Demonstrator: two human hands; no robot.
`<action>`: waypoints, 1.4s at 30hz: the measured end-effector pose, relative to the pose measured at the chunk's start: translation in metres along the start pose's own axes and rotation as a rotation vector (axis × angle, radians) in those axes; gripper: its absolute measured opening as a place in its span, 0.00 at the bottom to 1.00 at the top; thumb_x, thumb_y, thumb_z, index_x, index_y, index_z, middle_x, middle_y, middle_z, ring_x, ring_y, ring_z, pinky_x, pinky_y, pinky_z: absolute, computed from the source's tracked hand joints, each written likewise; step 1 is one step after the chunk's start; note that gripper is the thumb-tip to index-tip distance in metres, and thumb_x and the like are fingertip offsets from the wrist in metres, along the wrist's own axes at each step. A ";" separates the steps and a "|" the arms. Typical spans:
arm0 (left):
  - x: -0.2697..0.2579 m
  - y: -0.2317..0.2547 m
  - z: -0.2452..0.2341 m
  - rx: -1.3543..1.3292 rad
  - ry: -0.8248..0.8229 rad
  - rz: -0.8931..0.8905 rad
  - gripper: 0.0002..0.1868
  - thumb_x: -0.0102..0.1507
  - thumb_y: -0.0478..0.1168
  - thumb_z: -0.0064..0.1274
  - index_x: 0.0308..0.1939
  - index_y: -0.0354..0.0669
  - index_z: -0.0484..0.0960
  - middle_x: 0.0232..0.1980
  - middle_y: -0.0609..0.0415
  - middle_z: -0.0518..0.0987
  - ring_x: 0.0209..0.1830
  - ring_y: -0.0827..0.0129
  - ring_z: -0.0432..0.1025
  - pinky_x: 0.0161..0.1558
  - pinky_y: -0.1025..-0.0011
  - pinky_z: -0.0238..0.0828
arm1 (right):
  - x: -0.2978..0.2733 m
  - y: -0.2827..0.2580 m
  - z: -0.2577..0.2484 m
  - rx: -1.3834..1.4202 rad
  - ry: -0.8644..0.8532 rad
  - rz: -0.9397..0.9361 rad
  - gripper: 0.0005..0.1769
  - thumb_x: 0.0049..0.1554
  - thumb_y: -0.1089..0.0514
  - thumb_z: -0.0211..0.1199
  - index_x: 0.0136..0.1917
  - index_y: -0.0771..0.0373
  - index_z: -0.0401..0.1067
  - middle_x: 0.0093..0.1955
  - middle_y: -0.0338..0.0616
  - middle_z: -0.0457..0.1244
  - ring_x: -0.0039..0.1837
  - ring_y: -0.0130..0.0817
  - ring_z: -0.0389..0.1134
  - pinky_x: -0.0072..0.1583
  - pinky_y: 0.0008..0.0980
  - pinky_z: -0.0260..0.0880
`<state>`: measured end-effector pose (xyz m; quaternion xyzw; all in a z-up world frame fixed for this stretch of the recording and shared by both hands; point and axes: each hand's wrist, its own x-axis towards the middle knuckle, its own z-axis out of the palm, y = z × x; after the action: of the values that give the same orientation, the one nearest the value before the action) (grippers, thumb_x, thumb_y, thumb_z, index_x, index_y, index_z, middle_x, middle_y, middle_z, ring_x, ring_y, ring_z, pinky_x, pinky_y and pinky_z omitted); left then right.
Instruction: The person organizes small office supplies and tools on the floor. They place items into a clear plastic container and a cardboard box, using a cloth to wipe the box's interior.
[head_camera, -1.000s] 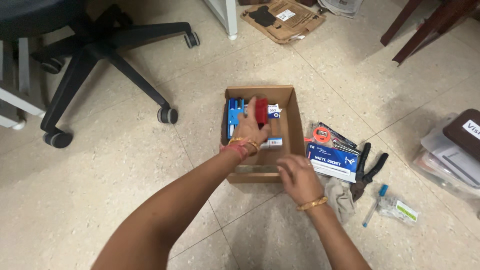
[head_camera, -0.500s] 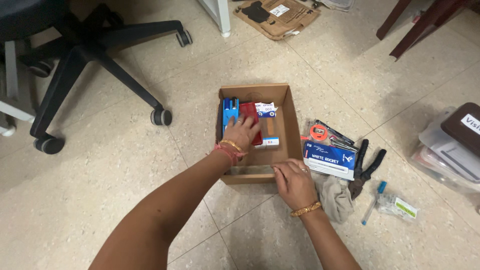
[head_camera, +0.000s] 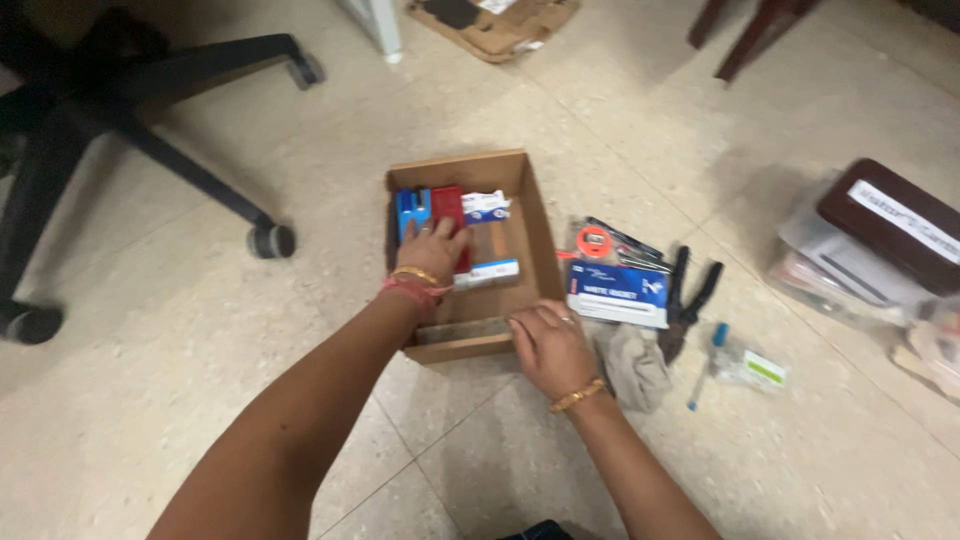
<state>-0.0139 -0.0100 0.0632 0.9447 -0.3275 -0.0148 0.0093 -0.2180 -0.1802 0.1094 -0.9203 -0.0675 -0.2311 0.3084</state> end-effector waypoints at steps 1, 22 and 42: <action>-0.001 0.001 -0.004 0.013 0.036 0.013 0.32 0.58 0.38 0.56 0.67 0.59 0.71 0.64 0.48 0.68 0.69 0.46 0.62 0.69 0.39 0.50 | 0.001 -0.001 -0.001 0.012 0.007 -0.001 0.05 0.57 0.60 0.63 0.47 0.61 0.77 0.46 0.46 0.69 0.56 0.47 0.68 0.59 0.46 0.65; -0.038 0.073 -0.059 -0.624 0.136 0.031 0.21 0.52 0.38 0.67 0.50 0.49 0.83 0.56 0.45 0.76 0.53 0.43 0.75 0.55 0.54 0.73 | -0.074 0.197 -0.057 -0.376 -0.179 1.008 0.45 0.46 0.38 0.73 0.73 0.51 0.63 0.63 0.68 0.61 0.60 0.65 0.68 0.62 0.52 0.70; -0.035 0.095 -0.054 -0.834 0.167 0.046 0.13 0.60 0.45 0.60 0.46 0.47 0.85 0.50 0.49 0.82 0.54 0.55 0.76 0.57 0.62 0.72 | -0.062 0.165 -0.104 1.093 0.521 1.000 0.24 0.53 0.66 0.56 0.63 0.54 0.64 0.38 0.38 0.62 0.34 0.26 0.63 0.38 0.29 0.69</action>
<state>-0.0978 -0.0625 0.1208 0.8505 -0.3124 -0.0691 0.4175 -0.2682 -0.3735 0.0650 -0.4751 0.3251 -0.2074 0.7909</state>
